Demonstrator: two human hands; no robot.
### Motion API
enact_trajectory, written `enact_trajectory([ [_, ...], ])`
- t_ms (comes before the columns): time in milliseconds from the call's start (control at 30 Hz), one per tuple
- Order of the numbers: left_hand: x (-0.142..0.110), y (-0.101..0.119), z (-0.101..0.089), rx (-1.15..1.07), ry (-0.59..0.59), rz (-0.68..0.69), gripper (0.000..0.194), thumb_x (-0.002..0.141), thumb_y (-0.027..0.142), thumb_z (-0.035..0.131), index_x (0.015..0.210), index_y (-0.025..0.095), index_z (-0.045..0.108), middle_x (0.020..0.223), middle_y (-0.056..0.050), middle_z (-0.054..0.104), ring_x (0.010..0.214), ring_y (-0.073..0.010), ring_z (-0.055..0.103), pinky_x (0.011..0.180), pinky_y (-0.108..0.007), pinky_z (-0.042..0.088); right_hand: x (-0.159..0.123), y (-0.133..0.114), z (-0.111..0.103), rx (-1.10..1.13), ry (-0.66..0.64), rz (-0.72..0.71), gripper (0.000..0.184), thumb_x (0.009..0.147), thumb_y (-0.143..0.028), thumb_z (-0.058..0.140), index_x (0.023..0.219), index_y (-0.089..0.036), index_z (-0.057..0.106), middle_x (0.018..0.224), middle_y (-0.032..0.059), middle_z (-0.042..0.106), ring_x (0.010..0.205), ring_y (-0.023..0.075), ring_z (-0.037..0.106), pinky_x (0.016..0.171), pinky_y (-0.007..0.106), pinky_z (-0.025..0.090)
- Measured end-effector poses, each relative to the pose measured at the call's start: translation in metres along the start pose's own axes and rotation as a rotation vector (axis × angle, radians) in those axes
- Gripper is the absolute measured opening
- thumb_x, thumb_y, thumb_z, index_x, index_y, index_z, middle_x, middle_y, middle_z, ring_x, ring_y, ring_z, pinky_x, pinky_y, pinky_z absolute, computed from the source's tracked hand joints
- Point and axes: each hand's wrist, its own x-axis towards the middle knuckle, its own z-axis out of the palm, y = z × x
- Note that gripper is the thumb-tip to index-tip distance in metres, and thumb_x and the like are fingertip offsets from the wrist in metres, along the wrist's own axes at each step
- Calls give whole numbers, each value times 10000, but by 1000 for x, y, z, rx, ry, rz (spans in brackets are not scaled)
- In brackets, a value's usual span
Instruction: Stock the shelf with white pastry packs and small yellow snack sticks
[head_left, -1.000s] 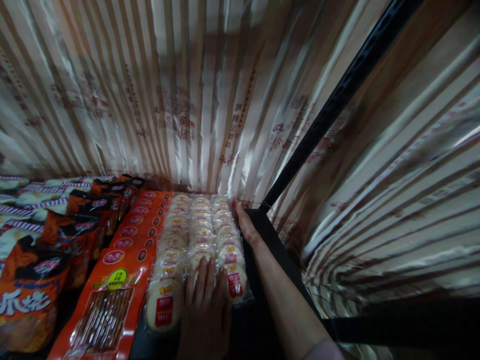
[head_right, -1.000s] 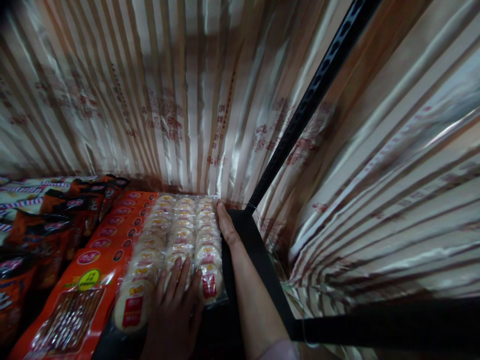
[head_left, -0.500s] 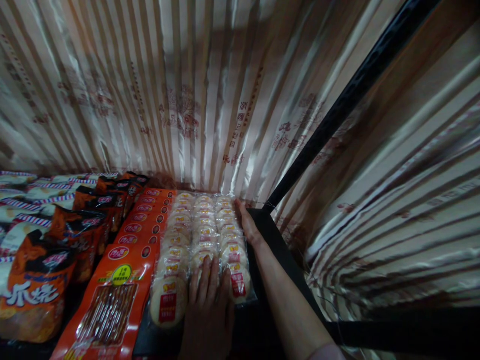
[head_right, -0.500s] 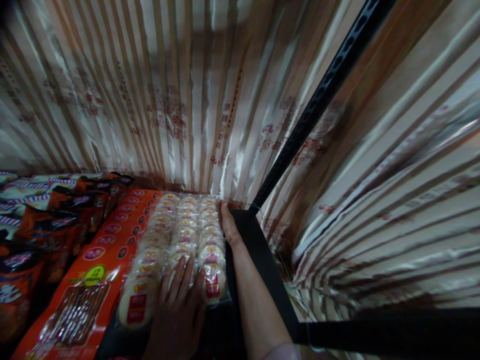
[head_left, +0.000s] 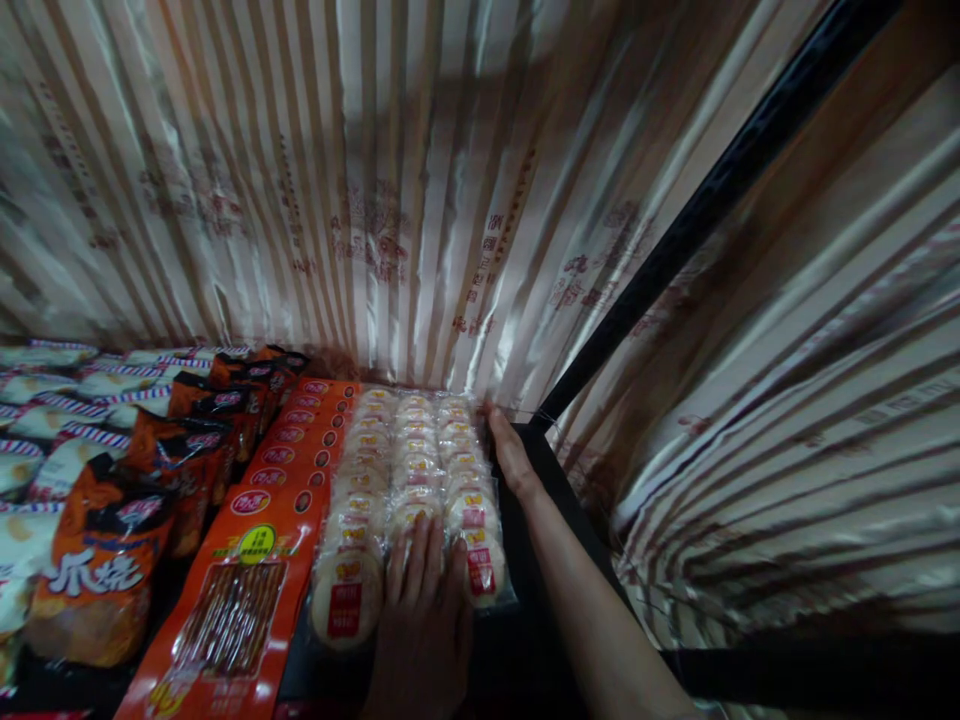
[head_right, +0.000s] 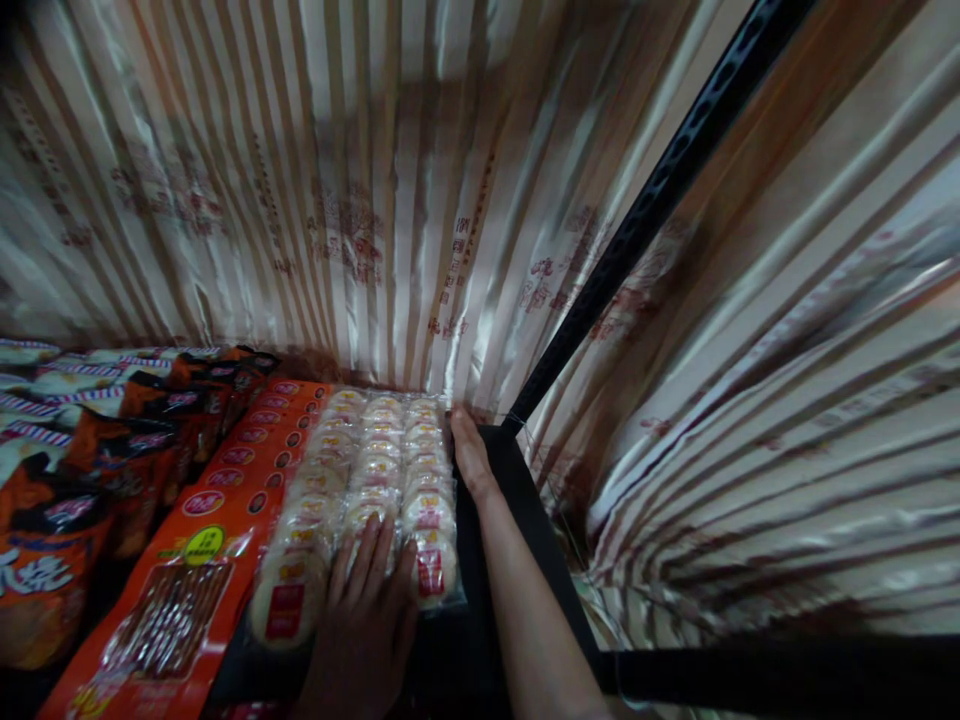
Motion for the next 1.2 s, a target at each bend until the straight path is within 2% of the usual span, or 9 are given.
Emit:
enact_trajectory([
  [100,-1,1,0,-5,18,4,440,880,314,458,1308,216,490,1402,-67,456,1339,-262,323,1108,-442,162,-17,-22,-9,-276,-24,-84,712,840,-677,359,1380,-217,415,1463,40,373,1376,218,280,1163,426,182],
  [200,-3,1,0,-19,42,27,443,885,297,449,1314,194,482,1389,-76,471,1328,-258,343,1107,-440,177,-35,-46,-9,-577,-127,-291,657,879,-614,348,1403,-219,377,1498,51,301,1398,222,217,1160,450,180],
  [300,-5,0,0,-31,44,62,428,890,287,442,1303,189,489,1368,-75,493,1321,-247,356,1108,-438,186,-51,-65,3,-787,-256,-471,592,922,-538,312,1419,-217,344,1505,48,281,1413,219,163,1153,458,193],
  [467,-8,-1,3,-13,25,84,439,889,320,443,1311,204,475,1367,-69,492,1319,-242,356,1111,-432,164,-68,-82,37,-1005,-452,-520,573,937,-511,303,1440,-238,289,1532,17,192,1425,214,88,1150,430,173],
  [600,-11,0,6,26,25,93,434,885,324,435,1291,180,485,1346,-87,507,1313,-256,359,1097,-438,178,-73,-81,56,-1048,-566,-431,570,944,-500,269,1430,-207,320,1523,49,213,1420,226,122,1144,431,149],
  [733,-11,0,6,31,9,91,455,876,324,432,1297,157,469,1340,-107,503,1285,-266,392,1073,-450,226,-74,-85,60,-1055,-599,-363,558,948,-474,277,1428,-193,326,1516,77,235,1417,230,134,1145,430,128],
  [933,-12,3,9,-11,33,56,384,863,290,447,1200,140,555,1232,-108,586,1207,-238,475,1061,-431,278,-94,-106,59,-1014,-586,-458,550,948,-470,297,1441,-227,290,1527,63,201,1419,218,125,1143,432,169],
  [1033,-22,2,-3,-33,57,22,379,859,265,443,1203,150,555,1206,-92,604,1174,-228,504,1058,-432,301,-110,-112,61,-997,-580,-531,544,948,-455,315,1445,-237,275,1521,62,226,1413,225,156,1133,447,212],
  [1200,-46,-14,-44,1,106,-14,404,861,207,424,1248,136,513,1299,-133,535,1288,-265,401,1072,-481,297,-131,-113,75,-953,-610,-655,511,945,-429,351,1409,-214,366,1509,69,273,1410,237,167,1133,448,223],
])
